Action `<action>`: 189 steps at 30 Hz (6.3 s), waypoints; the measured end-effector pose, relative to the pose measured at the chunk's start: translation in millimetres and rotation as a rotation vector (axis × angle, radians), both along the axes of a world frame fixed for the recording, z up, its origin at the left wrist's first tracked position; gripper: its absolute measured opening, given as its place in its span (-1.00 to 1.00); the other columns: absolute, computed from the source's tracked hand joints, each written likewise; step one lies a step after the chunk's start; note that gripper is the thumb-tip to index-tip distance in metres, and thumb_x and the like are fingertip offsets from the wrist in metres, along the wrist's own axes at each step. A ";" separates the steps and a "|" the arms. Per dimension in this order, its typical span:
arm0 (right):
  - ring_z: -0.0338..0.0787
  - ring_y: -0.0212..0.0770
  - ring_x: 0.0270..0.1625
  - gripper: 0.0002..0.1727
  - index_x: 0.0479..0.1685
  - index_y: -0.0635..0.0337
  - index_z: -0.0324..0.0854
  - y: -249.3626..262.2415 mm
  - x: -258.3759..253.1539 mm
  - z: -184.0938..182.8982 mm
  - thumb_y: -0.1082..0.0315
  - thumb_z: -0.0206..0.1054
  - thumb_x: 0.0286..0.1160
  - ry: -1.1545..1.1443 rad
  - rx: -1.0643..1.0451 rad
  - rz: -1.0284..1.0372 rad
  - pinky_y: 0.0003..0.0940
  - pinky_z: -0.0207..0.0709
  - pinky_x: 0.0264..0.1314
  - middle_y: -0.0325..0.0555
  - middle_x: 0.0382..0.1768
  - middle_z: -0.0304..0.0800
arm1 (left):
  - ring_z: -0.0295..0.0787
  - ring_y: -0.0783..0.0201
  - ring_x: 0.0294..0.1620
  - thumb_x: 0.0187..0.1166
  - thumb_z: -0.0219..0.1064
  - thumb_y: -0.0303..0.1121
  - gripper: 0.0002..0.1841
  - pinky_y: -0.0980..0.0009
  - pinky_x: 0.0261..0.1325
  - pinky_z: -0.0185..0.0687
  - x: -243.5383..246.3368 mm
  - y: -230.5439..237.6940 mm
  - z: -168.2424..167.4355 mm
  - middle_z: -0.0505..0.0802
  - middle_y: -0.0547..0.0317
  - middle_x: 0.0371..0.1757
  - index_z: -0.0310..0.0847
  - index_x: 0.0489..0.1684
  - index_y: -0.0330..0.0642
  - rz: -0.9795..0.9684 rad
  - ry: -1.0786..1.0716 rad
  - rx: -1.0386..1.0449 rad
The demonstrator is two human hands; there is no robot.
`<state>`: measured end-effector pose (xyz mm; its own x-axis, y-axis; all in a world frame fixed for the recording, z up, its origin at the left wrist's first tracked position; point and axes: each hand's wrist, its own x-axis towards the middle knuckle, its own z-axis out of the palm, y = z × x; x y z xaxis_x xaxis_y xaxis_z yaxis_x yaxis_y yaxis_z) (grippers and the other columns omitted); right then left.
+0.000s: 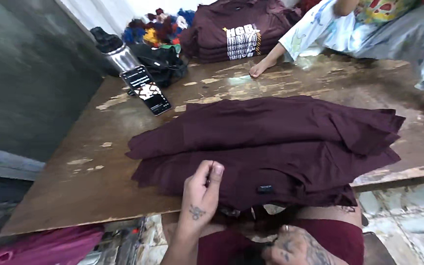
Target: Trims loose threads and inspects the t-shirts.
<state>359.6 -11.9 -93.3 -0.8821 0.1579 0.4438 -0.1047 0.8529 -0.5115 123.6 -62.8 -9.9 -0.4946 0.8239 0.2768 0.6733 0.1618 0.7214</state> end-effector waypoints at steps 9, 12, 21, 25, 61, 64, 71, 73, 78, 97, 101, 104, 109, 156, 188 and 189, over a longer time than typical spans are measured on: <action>0.85 -0.23 -0.11 -0.54 -0.08 0.08 0.73 44.3 -78.4 -8.6 -0.12 0.15 0.71 0.265 0.126 -0.226 -0.32 0.71 -0.02 -0.17 -0.22 0.87 | 0.48 0.52 -0.69 0.49 0.31 -0.32 -0.84 0.54 -0.60 0.42 4.7 -37.1 -41.5 0.61 0.35 -0.66 0.69 -0.43 -0.19 0.012 -0.138 -0.001; 0.82 -0.21 -0.40 -0.67 -0.27 0.10 0.76 47.5 -95.5 -4.7 0.10 0.19 0.64 0.276 0.179 -0.210 -0.31 0.69 -0.33 -0.19 -0.48 0.80 | 0.54 0.65 -0.70 0.52 0.33 -0.46 -0.94 0.66 -0.61 0.54 4.6 -42.9 -52.2 0.68 0.46 -0.60 0.70 -0.26 -0.21 -0.098 -0.500 0.190; 0.71 -0.40 -0.50 -0.57 -0.08 0.14 0.64 48.3 -82.0 0.1 -0.02 0.04 0.80 0.205 -0.030 -0.155 -0.49 0.62 -0.43 -0.25 -0.53 0.70 | 0.61 0.66 -0.66 0.54 0.37 -0.36 -0.91 0.67 -0.55 0.59 -10.6 -39.2 -58.5 0.72 0.55 -0.63 0.74 -0.37 -0.03 -0.271 -0.703 0.235; 0.77 -0.33 -0.50 -0.72 -0.24 0.17 0.69 45.2 -96.3 -0.7 0.19 0.18 0.68 0.277 0.090 -0.138 -0.46 0.66 -0.41 -0.20 -0.53 0.76 | 0.61 0.67 -0.64 0.53 0.36 -0.37 -0.92 0.68 -0.53 0.58 -11.6 -38.2 -60.6 0.71 0.55 -0.61 0.72 -0.36 -0.06 -0.296 -0.659 0.173; 0.85 -0.24 -0.42 -0.77 -0.21 0.21 0.81 51.9 -81.9 16.0 0.32 0.25 0.57 0.162 0.063 -0.126 -0.42 0.71 -0.35 -0.11 -0.43 0.86 | 0.53 0.71 -0.61 0.62 0.30 -0.27 -0.80 0.72 -0.51 0.50 -12.2 -33.2 -60.4 0.62 0.50 -0.61 0.60 -0.39 -0.14 -0.369 -0.532 0.169; 0.89 -0.18 -0.42 -0.80 -0.31 0.30 0.83 54.5 -79.5 31.5 0.42 0.29 0.43 0.118 0.015 -0.106 -0.40 0.73 -0.32 -0.03 -0.44 0.90 | 0.53 0.73 -0.61 0.61 0.30 -0.30 -0.82 0.74 -0.52 0.50 -13.2 -31.6 -60.0 0.61 0.54 -0.61 0.59 -0.42 -0.10 -0.365 -0.540 0.181; 0.75 -0.45 -0.24 -0.69 -0.24 0.08 0.77 66.6 -59.5 -1.2 0.17 0.18 0.76 0.229 -0.106 0.021 -0.64 0.61 -0.15 -0.21 -0.36 0.76 | 0.54 0.73 -0.61 0.63 0.32 -0.27 -0.81 0.75 -0.52 0.51 -16.9 -31.3 -61.0 0.61 0.52 -0.61 0.59 -0.41 -0.08 -0.407 -0.592 0.186; 0.75 -0.46 -0.19 -0.71 -0.23 0.08 0.77 64.8 -58.1 -2.0 0.17 0.20 0.74 0.230 -0.129 0.017 -0.65 0.61 -0.10 -0.21 -0.31 0.75 | 0.53 0.73 -0.62 0.63 0.32 -0.26 -0.81 0.75 -0.52 0.51 -17.3 -31.3 -60.9 0.61 0.52 -0.62 0.59 -0.41 -0.07 -0.403 -0.582 0.187; 0.74 -0.34 -0.52 -0.51 0.04 0.27 0.70 49.2 -72.0 23.8 -0.05 0.29 0.58 0.115 -0.143 -0.171 -0.47 0.63 -0.47 -0.14 -0.45 0.81 | 0.54 0.75 -0.61 0.63 0.32 -0.24 -0.82 0.76 -0.52 0.52 -17.4 -31.9 -61.8 0.62 0.58 -0.60 0.60 -0.39 -0.03 -0.400 -0.586 0.195; 0.71 -0.30 -0.35 -0.79 -0.36 0.10 0.71 31.0 -58.9 -3.7 0.25 0.26 0.60 0.309 -0.117 -0.152 -0.39 0.49 -0.07 -0.20 -0.48 0.77 | 0.83 0.02 -0.35 0.55 0.17 -0.22 -0.65 0.12 -0.43 0.68 -13.9 -47.6 4.0 0.83 0.05 -0.29 0.82 0.12 -0.06 -0.370 0.658 -0.152; 0.75 -0.36 -0.28 -0.79 -0.32 0.08 0.72 23.3 -61.7 -9.4 0.24 0.28 0.65 0.388 -0.136 -0.131 -0.38 0.46 0.13 -0.22 -0.42 0.82 | 0.81 0.06 -0.45 0.44 0.22 -0.39 -0.65 0.16 -0.53 0.64 -9.3 -49.7 3.0 0.84 0.10 -0.35 0.87 0.09 -0.01 -0.409 0.752 -0.166; 0.71 -0.35 -0.36 -0.69 -0.40 0.04 0.76 16.1 -51.2 -13.1 0.15 0.25 0.69 0.318 -0.096 -0.007 -0.34 0.44 0.15 -0.26 -0.51 0.78 | 0.85 0.07 -0.43 0.49 0.21 -0.37 -0.66 0.13 -0.52 0.68 -12.4 -52.3 -1.1 0.86 0.09 -0.32 0.87 0.09 -0.03 -0.369 0.674 -0.167; 0.70 -0.31 -0.53 -0.42 -0.58 0.06 0.69 20.5 -28.9 3.4 -0.15 0.17 0.70 0.171 0.025 -0.031 -0.41 0.58 -0.37 -0.25 -0.68 0.65 | 0.67 0.36 -0.47 0.56 0.29 -0.13 -0.65 0.39 -0.41 0.59 -18.5 -50.4 -14.5 0.83 0.15 -0.37 0.80 -0.03 -0.23 -0.080 0.269 -0.025; 0.87 -0.19 -0.02 -0.59 0.27 0.28 0.79 72.9 -102.2 25.9 0.46 0.15 0.56 0.133 -0.343 0.116 -0.39 0.66 0.17 0.09 -0.05 0.92 | 0.58 0.73 -0.36 0.73 0.15 -0.34 -0.67 0.78 -0.18 0.50 -45.9 -43.8 -61.7 0.73 0.23 -0.45 0.66 -0.32 -0.46 0.061 -0.027 0.299; 0.76 0.56 0.07 -0.80 -0.07 0.46 0.76 237.8 -13.8 86.7 0.52 0.27 0.55 -0.059 0.383 -0.713 0.50 0.47 0.20 0.49 -0.11 0.78 | 0.82 -0.14 0.24 0.55 0.33 -0.46 -0.64 -0.23 0.22 0.58 -111.1 57.4 -3.6 0.90 -0.06 0.14 0.75 0.30 -0.11 0.174 0.559 -0.103; 0.71 0.56 0.21 -0.80 0.01 0.37 0.79 258.7 -36.2 77.0 0.50 0.32 0.58 -0.198 0.311 -0.781 0.52 0.43 0.27 0.49 0.03 0.77 | 0.61 -0.14 0.52 0.66 0.25 -0.39 -0.55 -0.31 0.46 0.33 -131.9 74.9 -9.7 0.80 -0.02 0.40 0.60 0.55 0.00 0.152 0.480 -0.300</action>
